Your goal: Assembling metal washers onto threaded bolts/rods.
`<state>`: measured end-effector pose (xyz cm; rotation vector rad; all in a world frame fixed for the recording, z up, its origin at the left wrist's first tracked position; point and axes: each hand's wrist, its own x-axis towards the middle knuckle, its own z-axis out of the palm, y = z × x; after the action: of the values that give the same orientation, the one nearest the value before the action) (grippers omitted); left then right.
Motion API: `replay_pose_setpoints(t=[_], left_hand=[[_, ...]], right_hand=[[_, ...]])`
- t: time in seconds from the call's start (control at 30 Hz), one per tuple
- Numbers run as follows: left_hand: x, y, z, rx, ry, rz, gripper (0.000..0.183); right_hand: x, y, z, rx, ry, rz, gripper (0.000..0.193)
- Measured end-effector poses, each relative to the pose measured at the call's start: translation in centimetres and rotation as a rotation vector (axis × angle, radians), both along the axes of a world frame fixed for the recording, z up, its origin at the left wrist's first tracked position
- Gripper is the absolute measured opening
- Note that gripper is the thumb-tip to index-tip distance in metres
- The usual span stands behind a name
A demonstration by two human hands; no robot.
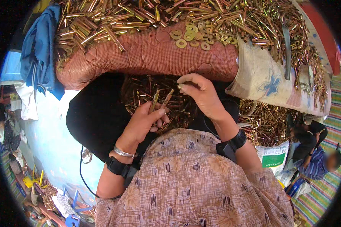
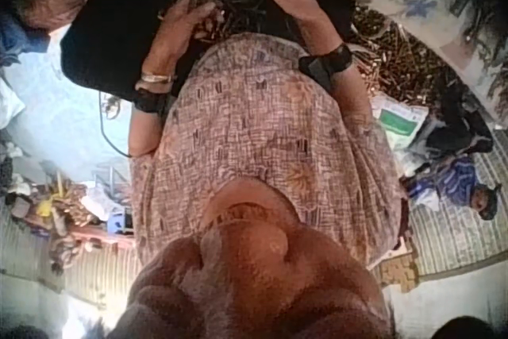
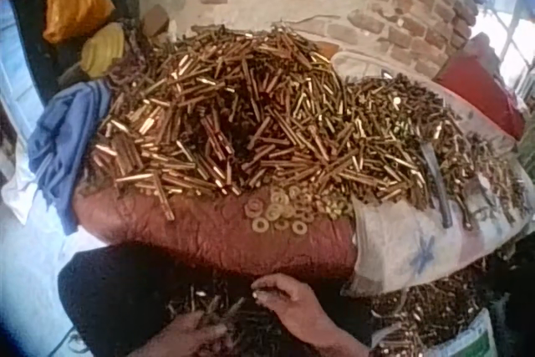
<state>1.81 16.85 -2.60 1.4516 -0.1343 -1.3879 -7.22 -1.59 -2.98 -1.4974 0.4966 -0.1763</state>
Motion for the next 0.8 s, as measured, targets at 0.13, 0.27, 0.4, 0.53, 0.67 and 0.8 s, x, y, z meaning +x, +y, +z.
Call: replay_pose_setpoints(t=[0.13, 0.27, 0.4, 0.53, 0.67, 0.8], left_hand=[[-0.1, -0.3, 0.5, 0.029, -0.039, -0.021, 0.017], [-0.1, -0.1, 0.3, 0.018, -0.048, 0.003, 0.019], [0.0, 0.1, 0.2, -0.018, -0.016, -0.003, 0.019], [-0.1, 0.0, 0.0, -0.001, -0.019, 0.017, 0.017], [-0.2, -0.1, 0.0, 0.025, -0.081, -0.006, 0.015], [-0.3, 0.0, -0.2, 0.000, -0.207, -0.024, 0.014]], right_hand=[[0.0, 0.5, -0.2, 0.035, -0.033, 0.032, 0.015], [-0.2, 0.7, -0.1, 0.072, 0.009, 0.028, 0.015], [-0.1, 0.8, -0.6, 0.044, -0.030, 0.027, 0.013], [-0.1, 0.7, -0.7, -0.017, 0.000, 0.059, 0.014], [0.0, 0.5, -0.8, -0.018, 0.024, 0.083, 0.011], [0.0, 0.3, -1.4, -0.098, 0.116, 0.099, 0.010]])
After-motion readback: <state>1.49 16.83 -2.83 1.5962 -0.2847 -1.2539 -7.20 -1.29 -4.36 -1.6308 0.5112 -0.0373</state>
